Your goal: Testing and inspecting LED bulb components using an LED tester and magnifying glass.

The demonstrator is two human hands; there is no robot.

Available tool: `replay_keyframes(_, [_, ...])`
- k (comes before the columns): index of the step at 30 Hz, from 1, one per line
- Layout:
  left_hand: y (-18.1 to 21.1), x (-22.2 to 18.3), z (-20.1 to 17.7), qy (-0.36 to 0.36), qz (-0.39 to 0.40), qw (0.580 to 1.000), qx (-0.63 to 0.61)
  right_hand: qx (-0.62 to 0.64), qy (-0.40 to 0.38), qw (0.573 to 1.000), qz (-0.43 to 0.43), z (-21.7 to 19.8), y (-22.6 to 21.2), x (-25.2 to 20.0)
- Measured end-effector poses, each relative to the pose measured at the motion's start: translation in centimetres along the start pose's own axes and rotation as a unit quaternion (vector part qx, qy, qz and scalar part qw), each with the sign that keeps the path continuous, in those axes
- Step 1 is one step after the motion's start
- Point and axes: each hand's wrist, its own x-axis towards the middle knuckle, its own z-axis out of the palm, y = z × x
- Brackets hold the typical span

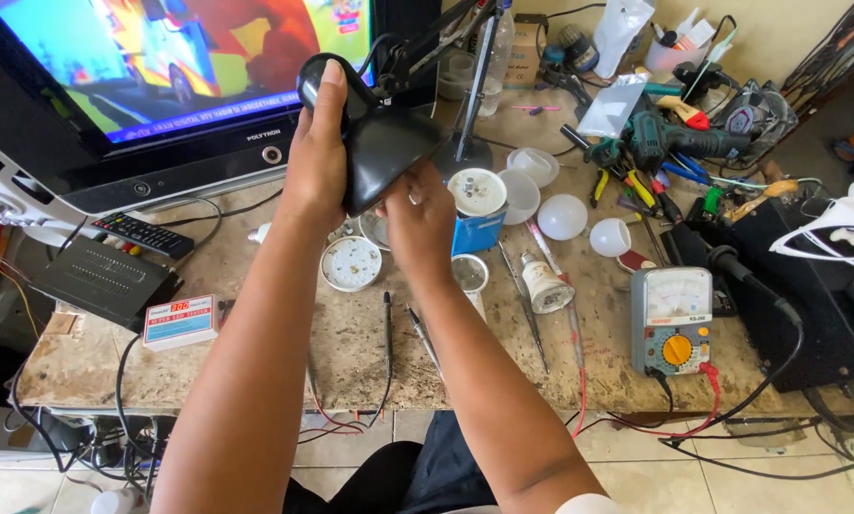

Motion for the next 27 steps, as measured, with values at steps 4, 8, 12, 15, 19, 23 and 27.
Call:
replay_keyframes(4, [0.2, -0.2, -0.1, -0.015, -0.002, 1.0, 0.001, -0.025, -0.003, 0.999, -0.041, -0.2, -0.2, -0.4])
replay_keyframes(8, [0.0, 0.0, -0.2, 0.011, 0.024, 0.998, 0.052, -0.038, 0.005, 0.996, -0.08, 0.2, 0.2, -0.4])
replay_keyframes(12, [0.1, 0.1, -0.5, 0.001, 0.015, 1.0, 0.019, -0.075, -0.001, 0.996, -0.051, 0.1, -0.1, -0.3])
replay_keyframes(15, [0.2, -0.4, -0.5, -0.004, 0.015, 0.999, 0.035, -0.071, 0.007, 0.996, -0.052, 0.1, 0.4, -0.3])
replay_keyframes(19, [0.4, -0.8, -0.4, -0.023, 0.009, 0.999, 0.028, -0.098, 0.039, 0.989, -0.101, 0.3, 0.4, -0.4])
replay_keyframes(23, [-1.1, 1.1, -0.8, -0.004, 0.014, 1.0, 0.028, -0.084, 0.019, 0.994, -0.064, 0.1, -0.4, -0.4])
replay_keyframes(27, [-3.2, 4.1, -1.7, -0.007, 0.093, 0.995, 0.036, -0.119, 0.054, 0.984, -0.124, 0.9, -2.5, -1.2])
